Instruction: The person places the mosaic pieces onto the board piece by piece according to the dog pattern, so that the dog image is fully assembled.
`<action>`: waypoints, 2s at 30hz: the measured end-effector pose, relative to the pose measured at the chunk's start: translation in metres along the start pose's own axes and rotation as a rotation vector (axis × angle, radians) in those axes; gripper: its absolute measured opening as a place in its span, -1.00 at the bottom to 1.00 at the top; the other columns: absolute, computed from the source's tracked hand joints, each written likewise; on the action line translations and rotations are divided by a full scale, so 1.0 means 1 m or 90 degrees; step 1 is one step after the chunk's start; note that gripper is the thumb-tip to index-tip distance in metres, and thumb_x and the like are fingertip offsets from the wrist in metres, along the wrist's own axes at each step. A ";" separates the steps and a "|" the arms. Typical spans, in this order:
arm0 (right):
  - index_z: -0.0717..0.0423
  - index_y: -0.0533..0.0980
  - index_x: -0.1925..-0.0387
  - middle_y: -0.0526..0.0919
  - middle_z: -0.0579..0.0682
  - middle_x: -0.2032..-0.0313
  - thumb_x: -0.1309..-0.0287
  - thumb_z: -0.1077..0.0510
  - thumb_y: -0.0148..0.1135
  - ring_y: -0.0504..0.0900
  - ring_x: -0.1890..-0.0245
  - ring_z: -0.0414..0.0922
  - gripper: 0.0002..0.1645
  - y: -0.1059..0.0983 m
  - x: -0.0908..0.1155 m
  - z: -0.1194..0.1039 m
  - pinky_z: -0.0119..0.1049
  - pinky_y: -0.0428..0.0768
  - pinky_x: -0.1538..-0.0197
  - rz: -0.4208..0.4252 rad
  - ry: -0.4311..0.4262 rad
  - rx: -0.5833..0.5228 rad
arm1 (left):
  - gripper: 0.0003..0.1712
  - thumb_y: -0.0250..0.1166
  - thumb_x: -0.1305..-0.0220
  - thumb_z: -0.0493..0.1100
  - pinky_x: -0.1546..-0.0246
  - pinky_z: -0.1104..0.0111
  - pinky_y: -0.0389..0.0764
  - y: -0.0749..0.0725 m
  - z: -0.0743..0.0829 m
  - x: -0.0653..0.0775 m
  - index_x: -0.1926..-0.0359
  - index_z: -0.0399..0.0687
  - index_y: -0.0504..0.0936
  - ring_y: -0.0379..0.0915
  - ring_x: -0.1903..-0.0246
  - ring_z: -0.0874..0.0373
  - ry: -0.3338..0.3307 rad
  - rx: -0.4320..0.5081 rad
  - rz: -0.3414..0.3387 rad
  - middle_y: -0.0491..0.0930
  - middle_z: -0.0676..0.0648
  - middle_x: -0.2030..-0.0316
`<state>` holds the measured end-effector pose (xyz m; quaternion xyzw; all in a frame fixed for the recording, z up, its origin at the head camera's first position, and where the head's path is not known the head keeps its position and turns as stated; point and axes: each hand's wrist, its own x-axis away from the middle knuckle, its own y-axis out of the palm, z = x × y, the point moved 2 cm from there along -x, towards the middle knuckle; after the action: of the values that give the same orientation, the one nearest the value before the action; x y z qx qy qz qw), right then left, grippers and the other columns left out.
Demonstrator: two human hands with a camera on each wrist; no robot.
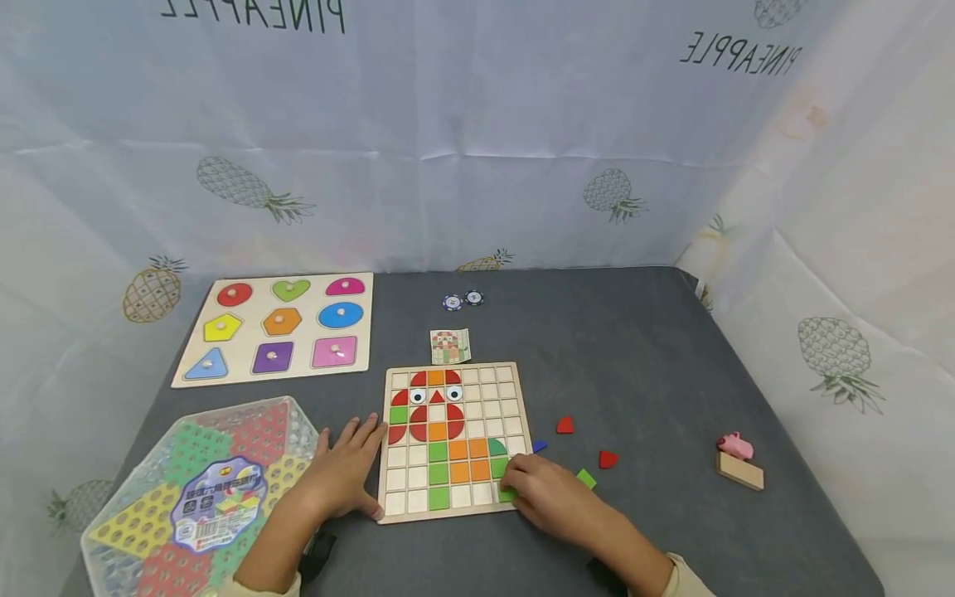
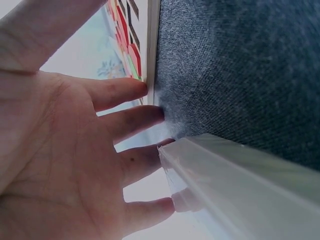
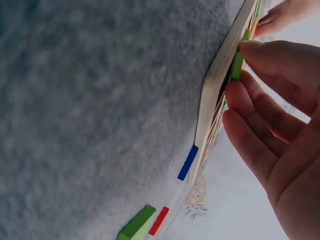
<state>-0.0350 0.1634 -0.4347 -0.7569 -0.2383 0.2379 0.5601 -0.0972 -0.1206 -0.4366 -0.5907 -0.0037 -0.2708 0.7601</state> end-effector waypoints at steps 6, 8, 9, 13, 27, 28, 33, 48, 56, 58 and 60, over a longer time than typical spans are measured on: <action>-0.07 0.60 0.36 0.50 -0.21 0.32 0.08 0.18 0.34 0.46 0.28 -0.30 -0.84 0.003 -0.003 0.000 -0.48 0.51 0.22 0.014 -0.008 0.004 | 0.37 0.58 0.59 0.16 -0.14 -0.29 -0.23 0.000 0.000 0.001 -0.33 -0.17 0.14 -0.13 -0.31 -0.27 0.002 0.002 0.003 0.06 -0.24 -0.33; -0.07 0.61 0.36 0.51 -0.22 0.33 0.08 0.17 0.35 0.46 0.29 -0.32 -0.84 0.001 -0.002 0.002 -0.48 0.51 0.23 0.005 -0.012 -0.014 | 0.37 0.58 0.59 0.16 -0.14 -0.29 -0.23 0.001 -0.001 0.001 -0.33 -0.17 0.14 -0.14 -0.31 -0.26 0.001 0.003 0.004 0.06 -0.23 -0.33; -0.06 0.62 0.36 0.51 -0.22 0.33 0.08 0.17 0.34 0.47 0.30 -0.33 -0.85 -0.001 -0.002 0.004 -0.48 0.51 0.23 0.003 -0.008 -0.025 | 0.36 0.58 0.59 0.16 -0.15 -0.29 -0.23 0.001 -0.001 0.001 -0.33 -0.17 0.14 -0.14 -0.31 -0.26 -0.001 0.005 0.004 0.06 -0.23 -0.33; -0.03 0.62 0.34 0.56 -0.22 0.34 0.05 0.15 0.32 0.52 0.31 -0.31 -0.86 -0.014 -0.003 0.023 -0.39 0.53 0.26 0.028 0.077 -0.015 | 0.36 0.58 0.58 0.15 -0.15 -0.29 -0.24 0.002 -0.001 0.000 -0.33 -0.16 0.13 -0.15 -0.31 -0.26 -0.003 0.011 0.003 0.05 -0.23 -0.34; 0.03 0.58 0.32 0.51 -0.07 0.34 0.15 0.13 0.40 0.53 0.39 -0.16 -0.74 -0.013 0.008 0.080 -0.23 0.53 0.32 0.020 0.295 0.062 | 0.35 0.58 0.59 0.14 -0.14 -0.30 -0.21 0.002 0.000 0.005 -0.32 -0.18 0.15 -0.11 -0.31 -0.25 0.013 0.013 0.003 0.08 -0.24 -0.32; 0.04 0.57 0.33 0.51 -0.07 0.35 0.15 0.13 0.40 0.53 0.39 -0.16 -0.74 -0.013 0.007 0.080 -0.23 0.53 0.32 0.022 0.299 0.060 | 0.35 0.58 0.59 0.14 -0.13 -0.30 -0.21 0.002 0.000 0.005 -0.32 -0.18 0.15 -0.11 -0.31 -0.25 0.014 0.012 0.005 0.08 -0.24 -0.32; 0.08 0.52 0.41 0.47 -0.05 0.44 0.18 0.21 0.41 0.49 0.47 -0.15 -0.76 -0.018 0.000 0.083 -0.23 0.49 0.41 0.018 0.308 0.046 | 0.36 0.58 0.59 0.15 -0.13 -0.30 -0.21 0.001 -0.001 0.003 -0.33 -0.18 0.14 -0.12 -0.31 -0.25 0.014 0.007 0.003 0.07 -0.23 -0.33; 0.04 0.57 0.17 0.58 -0.11 0.36 -0.05 0.25 0.24 0.48 0.43 -0.25 -0.75 -0.032 -0.081 0.070 -0.37 0.46 0.40 0.045 0.257 -0.132 | 0.36 0.57 0.58 0.16 -0.13 -0.30 -0.22 0.001 -0.001 0.001 -0.33 -0.18 0.14 -0.13 -0.31 -0.25 0.010 -0.001 0.011 0.07 -0.23 -0.33; 0.01 0.52 0.25 0.58 -0.15 0.43 -0.10 0.22 0.19 0.47 0.48 -0.26 -0.85 -0.008 -0.130 0.068 -0.41 0.46 0.42 -0.013 0.260 -0.183 | 0.35 0.58 0.56 0.13 -0.15 -0.29 -0.22 0.002 0.001 0.001 -0.33 -0.16 0.13 -0.14 -0.31 -0.24 0.002 0.006 0.007 0.06 -0.22 -0.33; 0.00 0.52 0.30 0.56 -0.17 0.46 -0.09 0.20 0.21 0.47 0.50 -0.27 -0.89 -0.003 -0.134 0.070 -0.41 0.46 0.41 -0.013 0.260 -0.178 | 0.35 0.58 0.56 0.13 -0.15 -0.28 -0.23 0.002 0.002 0.001 -0.34 -0.15 0.12 -0.14 -0.32 -0.24 0.002 0.006 0.006 0.06 -0.22 -0.34; -0.02 0.53 0.35 0.56 -0.19 0.47 -0.07 0.18 0.24 0.47 0.49 -0.28 -0.92 -0.001 -0.136 0.070 -0.41 0.47 0.37 -0.011 0.254 -0.164 | 0.35 0.58 0.56 0.13 -0.15 -0.28 -0.23 0.001 0.002 0.001 -0.34 -0.15 0.12 -0.14 -0.32 -0.23 0.002 0.004 0.006 0.06 -0.22 -0.34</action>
<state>-0.1844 0.1299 -0.4396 -0.8520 -0.1581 0.0466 0.4969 -0.0955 -0.1193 -0.4370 -0.5881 -0.0006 -0.2681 0.7630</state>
